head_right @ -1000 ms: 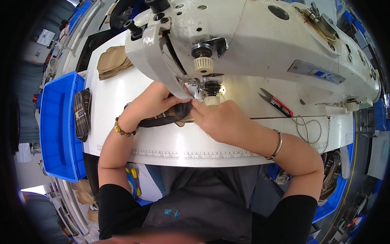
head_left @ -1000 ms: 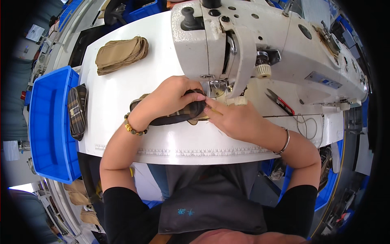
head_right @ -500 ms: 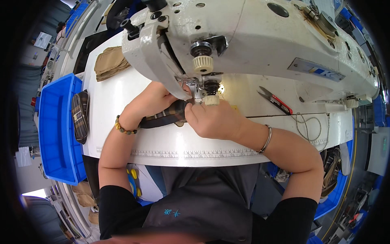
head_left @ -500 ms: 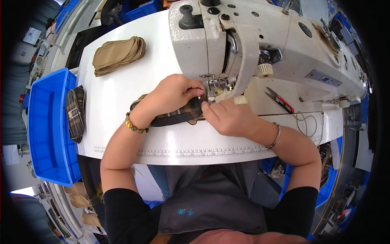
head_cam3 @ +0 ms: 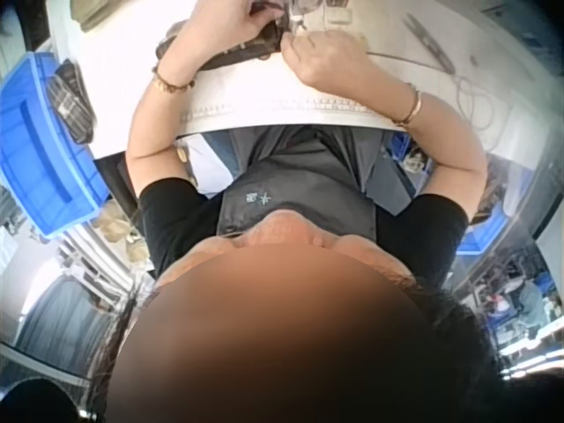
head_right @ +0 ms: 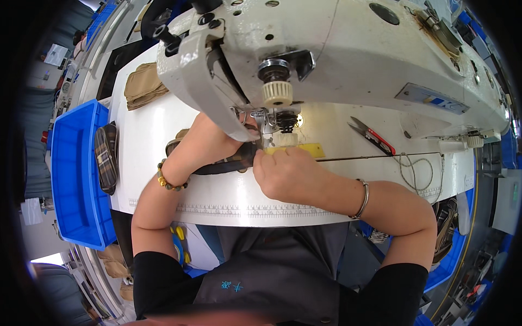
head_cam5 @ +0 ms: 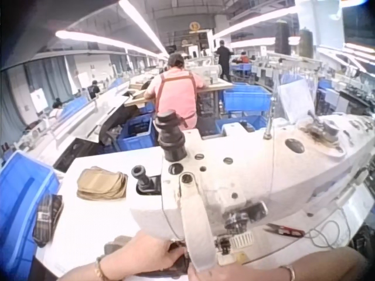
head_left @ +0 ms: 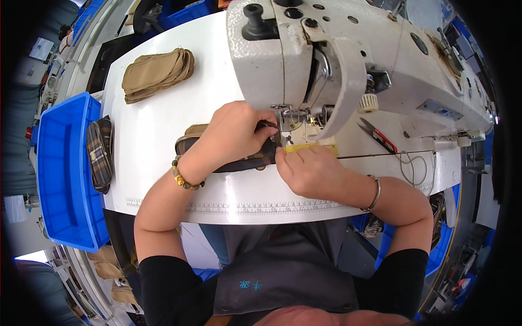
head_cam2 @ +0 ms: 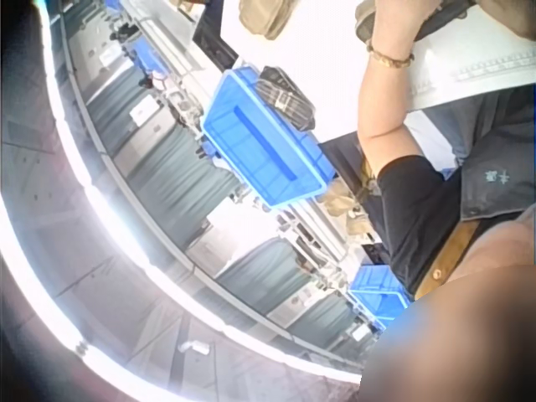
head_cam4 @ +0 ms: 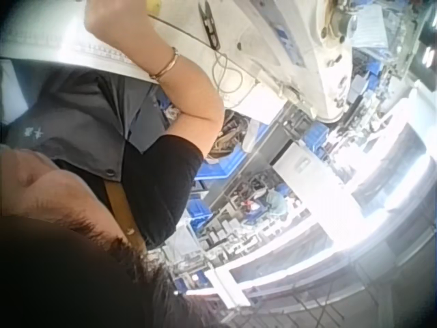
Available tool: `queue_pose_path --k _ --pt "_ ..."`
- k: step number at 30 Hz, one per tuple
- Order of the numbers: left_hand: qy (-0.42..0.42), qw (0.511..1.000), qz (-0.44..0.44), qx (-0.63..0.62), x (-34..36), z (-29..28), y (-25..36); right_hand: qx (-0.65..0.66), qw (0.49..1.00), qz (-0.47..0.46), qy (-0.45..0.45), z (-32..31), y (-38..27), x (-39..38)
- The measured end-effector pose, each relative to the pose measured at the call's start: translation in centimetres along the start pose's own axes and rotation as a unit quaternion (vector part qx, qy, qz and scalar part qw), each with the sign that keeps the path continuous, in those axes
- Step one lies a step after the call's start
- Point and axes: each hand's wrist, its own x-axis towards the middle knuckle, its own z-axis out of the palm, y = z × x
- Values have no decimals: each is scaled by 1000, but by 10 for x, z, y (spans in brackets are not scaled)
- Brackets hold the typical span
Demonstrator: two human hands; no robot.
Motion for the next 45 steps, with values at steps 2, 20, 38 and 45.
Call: queue_pose_path --k 2,20,38,45 --pt "3 1000 -10 11 -1 1 1 -15 999 9 -32 0 -3 -1" --pt "36 998 -27 41 0 3 4 -23 997 41 -64 -5 -9 0" --pt "0 987 -158 23 15 1 16 -27 991 80 -103 0 6 -3" --pt "-60 989 -128 -53 33 -8 -1 -71 991 74 -89 14 22 -8"
